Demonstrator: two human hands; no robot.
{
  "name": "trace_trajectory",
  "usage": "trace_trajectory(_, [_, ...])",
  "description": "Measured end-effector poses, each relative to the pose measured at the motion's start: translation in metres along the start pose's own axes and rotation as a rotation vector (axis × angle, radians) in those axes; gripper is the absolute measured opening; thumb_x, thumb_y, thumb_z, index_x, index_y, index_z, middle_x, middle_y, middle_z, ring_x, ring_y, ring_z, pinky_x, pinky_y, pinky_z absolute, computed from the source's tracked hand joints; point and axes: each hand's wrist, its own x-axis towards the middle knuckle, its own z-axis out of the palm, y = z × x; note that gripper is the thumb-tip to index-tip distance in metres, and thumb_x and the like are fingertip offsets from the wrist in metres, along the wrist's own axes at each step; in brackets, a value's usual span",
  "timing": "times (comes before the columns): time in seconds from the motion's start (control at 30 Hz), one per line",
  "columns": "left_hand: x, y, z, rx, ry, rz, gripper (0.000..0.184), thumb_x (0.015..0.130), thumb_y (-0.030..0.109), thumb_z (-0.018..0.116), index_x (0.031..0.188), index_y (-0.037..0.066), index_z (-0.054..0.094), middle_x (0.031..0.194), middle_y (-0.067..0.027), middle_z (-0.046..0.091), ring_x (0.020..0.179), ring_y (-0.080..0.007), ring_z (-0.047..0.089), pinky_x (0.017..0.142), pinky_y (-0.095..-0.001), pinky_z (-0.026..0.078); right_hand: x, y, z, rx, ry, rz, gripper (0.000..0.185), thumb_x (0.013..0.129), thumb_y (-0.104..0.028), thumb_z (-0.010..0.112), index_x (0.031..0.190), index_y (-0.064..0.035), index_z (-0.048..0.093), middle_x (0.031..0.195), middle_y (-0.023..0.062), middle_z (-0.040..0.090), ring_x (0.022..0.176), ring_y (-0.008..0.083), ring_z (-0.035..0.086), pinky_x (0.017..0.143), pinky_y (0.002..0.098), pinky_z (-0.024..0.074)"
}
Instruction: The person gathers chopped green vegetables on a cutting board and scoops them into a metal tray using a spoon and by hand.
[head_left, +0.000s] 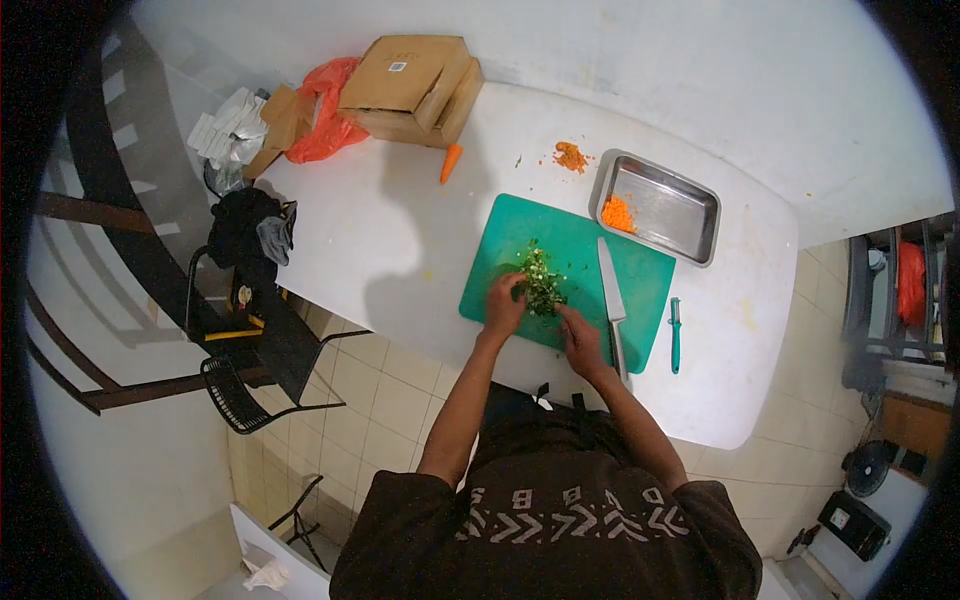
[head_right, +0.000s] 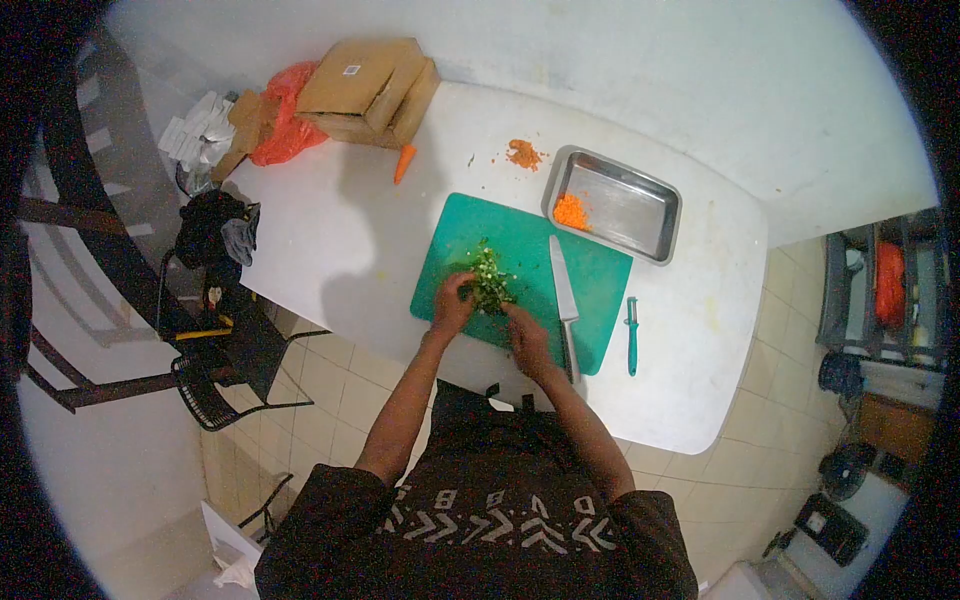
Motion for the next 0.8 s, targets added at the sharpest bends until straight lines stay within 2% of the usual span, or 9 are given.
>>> trace_trajectory(0.07, [-0.001,-0.001,-0.002,0.031,-0.017,-0.001,0.039,0.081,-0.003,0.072,0.118,0.008,0.069,0.120,-0.0158,0.066,0.113,-0.0362,0.063,0.099,-0.0451,0.051,-0.003,0.006,-0.001,-0.115,-0.033,-0.090,0.037,0.106,-0.002,0.045,0.141,-0.0082,0.056,0.133,0.0191,0.063,0.088,0.0223,0.072,0.070,0.0358,0.0556])
trace_trajectory(0.27, [-0.003,0.002,-0.010,0.042,-0.055,-0.081,0.034,0.085,0.003,0.072,0.118,0.010,0.069,0.120,-0.0146,0.065,0.116,-0.0352,0.060,0.102,-0.0453,0.048,-0.006,0.008,-0.020,0.018,-0.009,0.062,0.037,0.106,-0.003,0.045,0.142,-0.0076,0.055,0.130,0.0175,0.064,0.082,0.0195,0.070,0.066,0.0334,0.0529])
trace_trajectory(0.33, [-0.004,0.011,-0.016,0.040,-0.090,-0.143,0.031,0.088,0.006,0.070,0.119,0.008,0.068,0.122,-0.0138,0.063,0.121,-0.0363,0.056,0.105,-0.0459,0.046,-0.010,0.007,-0.027,0.043,-0.001,0.291,0.036,0.108,-0.008,0.044,0.142,-0.0059,0.054,0.128,0.0143,0.065,0.077,0.0152,0.067,0.065,0.0306,0.0522])
trace_trajectory(0.37, [-0.005,0.017,-0.019,0.063,-0.091,-0.148,0.033,0.088,0.008,0.072,0.120,0.008,0.067,0.121,-0.0139,0.063,0.120,-0.0362,0.057,0.103,-0.0461,0.048,-0.012,0.005,-0.026,0.043,-0.001,0.291,0.036,0.108,-0.008,0.044,0.142,-0.0059,0.054,0.128,0.0143,0.065,0.077,0.0152,0.067,0.065,0.0306,0.0522])
trace_trajectory(0.43, [-0.010,0.018,-0.018,0.085,-0.091,-0.154,0.034,0.088,0.010,0.073,0.121,0.008,0.066,0.121,-0.0139,0.063,0.119,-0.0361,0.058,0.101,-0.0464,0.049,-0.015,-0.002,-0.024,0.196,0.154,0.436,0.035,0.110,-0.015,0.042,0.142,-0.0044,0.052,0.126,0.0116,0.065,0.076,0.0119,0.066,0.062,0.0279,0.0503])
trace_trajectory(0.57, [-0.014,0.026,-0.009,0.185,-0.111,-0.124,0.038,0.087,0.015,0.076,0.123,0.008,0.066,0.119,-0.0152,0.064,0.111,-0.0364,0.062,0.094,-0.0468,0.052,-0.028,0.013,-0.003,0.259,0.183,0.434,0.037,0.112,-0.022,0.040,0.142,-0.0040,0.051,0.129,0.0104,0.064,0.077,0.0124,0.066,0.061,0.0267,0.0494])
trace_trajectory(0.67, [-0.014,0.026,0.002,0.182,-0.088,-0.141,0.039,0.087,0.014,0.076,0.123,0.008,0.066,0.117,-0.0162,0.065,0.109,-0.0366,0.064,0.093,-0.0471,0.053,-0.028,0.022,0.008,0.270,0.036,0.461,0.040,0.112,-0.028,0.039,0.143,-0.0041,0.049,0.135,0.0105,0.062,0.080,0.0137,0.068,0.059,0.0269,0.0517])
trace_trajectory(0.73, [-0.014,0.025,0.007,0.192,-0.064,-0.143,0.038,0.087,0.014,0.075,0.123,0.008,0.066,0.117,-0.0166,0.066,0.108,-0.0367,0.064,0.093,-0.0471,0.053,-0.019,0.002,0.014,0.588,0.058,0.526,0.043,0.112,-0.033,0.040,0.144,-0.0048,0.048,0.137,0.0108,0.060,0.081,0.0154,0.069,0.058,0.0274,0.0547])
trace_trajectory(0.8, [-0.013,0.025,0.008,0.181,-0.038,-0.123,0.037,0.086,0.011,0.075,0.122,0.007,0.067,0.118,-0.0171,0.067,0.108,-0.0362,0.065,0.092,-0.0471,0.053,-0.012,-0.002,0.014,0.605,0.065,0.517,0.044,0.112,-0.033,0.040,0.145,-0.0049,0.047,0.138,0.0112,0.059,0.081,0.0161,0.069,0.057,0.0280,0.0558])
